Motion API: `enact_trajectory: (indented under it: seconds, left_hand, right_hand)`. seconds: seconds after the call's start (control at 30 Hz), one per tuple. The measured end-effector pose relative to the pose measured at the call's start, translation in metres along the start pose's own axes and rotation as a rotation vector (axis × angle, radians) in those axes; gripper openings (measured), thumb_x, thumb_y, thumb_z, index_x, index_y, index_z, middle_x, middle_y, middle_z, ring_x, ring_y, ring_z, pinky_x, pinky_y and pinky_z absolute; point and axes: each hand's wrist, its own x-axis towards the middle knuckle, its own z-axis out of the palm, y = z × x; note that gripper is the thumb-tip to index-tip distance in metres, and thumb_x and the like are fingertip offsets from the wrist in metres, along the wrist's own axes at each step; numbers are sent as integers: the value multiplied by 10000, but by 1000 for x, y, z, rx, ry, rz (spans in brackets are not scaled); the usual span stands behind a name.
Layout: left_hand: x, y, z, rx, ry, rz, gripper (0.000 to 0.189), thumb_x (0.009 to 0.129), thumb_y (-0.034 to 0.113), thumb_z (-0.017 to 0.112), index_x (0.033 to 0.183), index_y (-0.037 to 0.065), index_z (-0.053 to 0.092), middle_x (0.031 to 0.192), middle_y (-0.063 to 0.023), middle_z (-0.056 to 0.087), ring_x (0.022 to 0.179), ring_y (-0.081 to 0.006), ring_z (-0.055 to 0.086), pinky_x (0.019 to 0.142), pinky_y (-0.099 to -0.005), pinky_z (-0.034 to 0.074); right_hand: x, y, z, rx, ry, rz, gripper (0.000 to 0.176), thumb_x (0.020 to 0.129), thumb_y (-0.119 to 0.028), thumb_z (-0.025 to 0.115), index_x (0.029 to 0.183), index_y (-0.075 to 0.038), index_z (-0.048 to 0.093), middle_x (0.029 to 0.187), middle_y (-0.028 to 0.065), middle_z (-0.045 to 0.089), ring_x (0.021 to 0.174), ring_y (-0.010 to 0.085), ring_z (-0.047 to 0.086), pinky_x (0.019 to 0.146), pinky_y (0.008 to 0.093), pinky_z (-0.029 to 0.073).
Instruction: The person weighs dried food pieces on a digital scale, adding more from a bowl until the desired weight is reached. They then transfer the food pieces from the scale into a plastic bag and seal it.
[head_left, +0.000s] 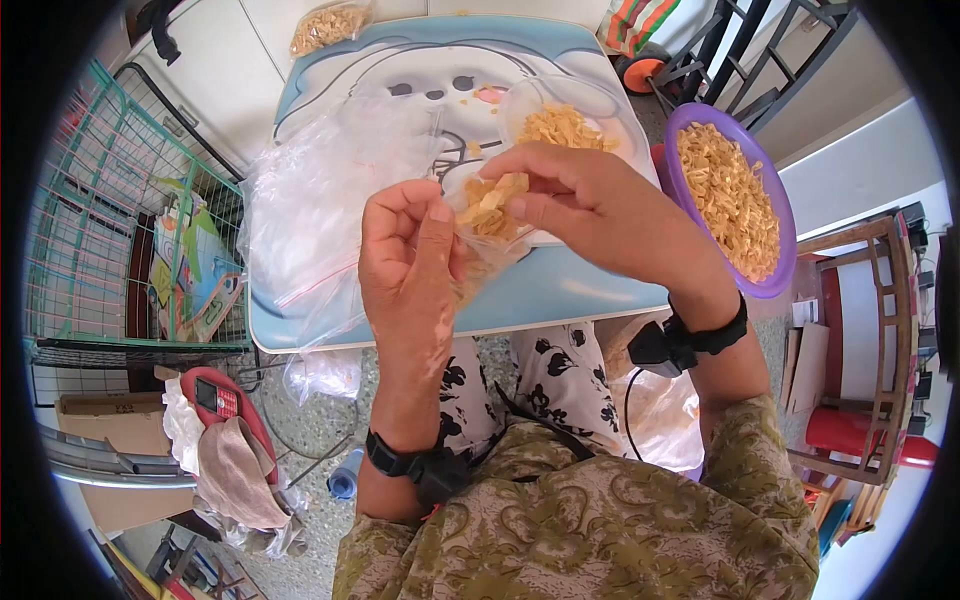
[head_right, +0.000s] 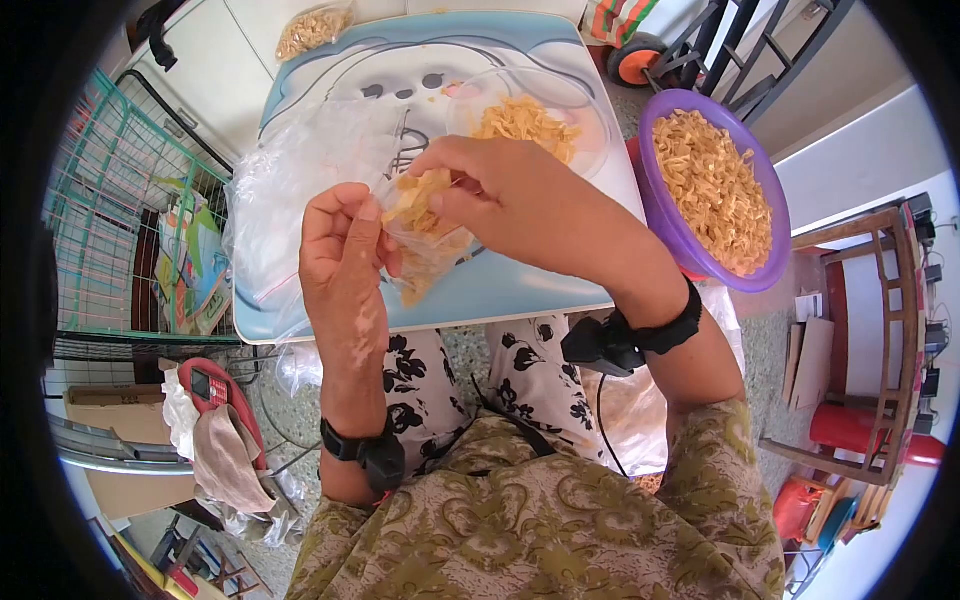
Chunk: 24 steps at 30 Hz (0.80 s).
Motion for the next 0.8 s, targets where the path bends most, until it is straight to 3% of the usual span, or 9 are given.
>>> enact_trajectory:
  seconds: [0.13,0.2,0.33,0.4,0.63,0.7,0.8]
  left_hand:
    - [1,-2,-2,6,27,-6,176,961,141,616,1099,53,552,847,5,570,677,-46,507,555,-197,417]
    - [0,-1,0,2,26,-3,172,961,137,615,1097,53,552,845,4,570,675,-47,506,555,-198,414]
    - [6,-3,1,-10,-15,22,162,960,126,612,1091,51,551,842,3,572,670,-52,502,554,-200,406]
    - [5,1,5,14,-36,13,161,959,121,612,1089,49,550,840,3,572,668,-54,500,555,-200,403]
    - [5,0,1,37,-35,21,154,955,110,612,1085,48,556,845,4,573,663,-55,498,562,-202,396]
    - [8,1,-2,26,-8,33,157,954,113,615,1085,49,559,846,7,570,666,-54,499,562,-201,394]
    - [12,1,-9,17,42,43,163,951,118,623,1088,51,563,847,13,566,672,-50,499,562,-199,390]
  right_hand:
    - [-3,8,3,59,36,-14,268,927,-97,594,1191,-52,576,948,28,614,848,105,575,753,246,482]
    - [2,16,15,119,263,-221,206,889,-129,576,1061,-19,611,811,122,633,744,222,643,670,354,493]
    - [14,13,22,131,303,-293,143,879,-118,583,957,-8,628,829,144,642,765,265,656,679,372,510]
    - [20,16,25,-196,283,-477,124,854,-115,596,872,-3,646,856,162,653,769,330,651,685,404,521]
    - [36,14,30,-478,85,-290,116,872,-82,617,958,-12,652,906,142,654,815,364,623,690,378,499]
    - [36,17,26,-258,257,-412,147,860,-107,580,945,-18,661,900,196,662,830,369,640,720,460,505]
    - [29,17,15,-69,371,-448,208,872,-132,586,1026,-9,651,888,202,661,834,389,634,742,453,509]
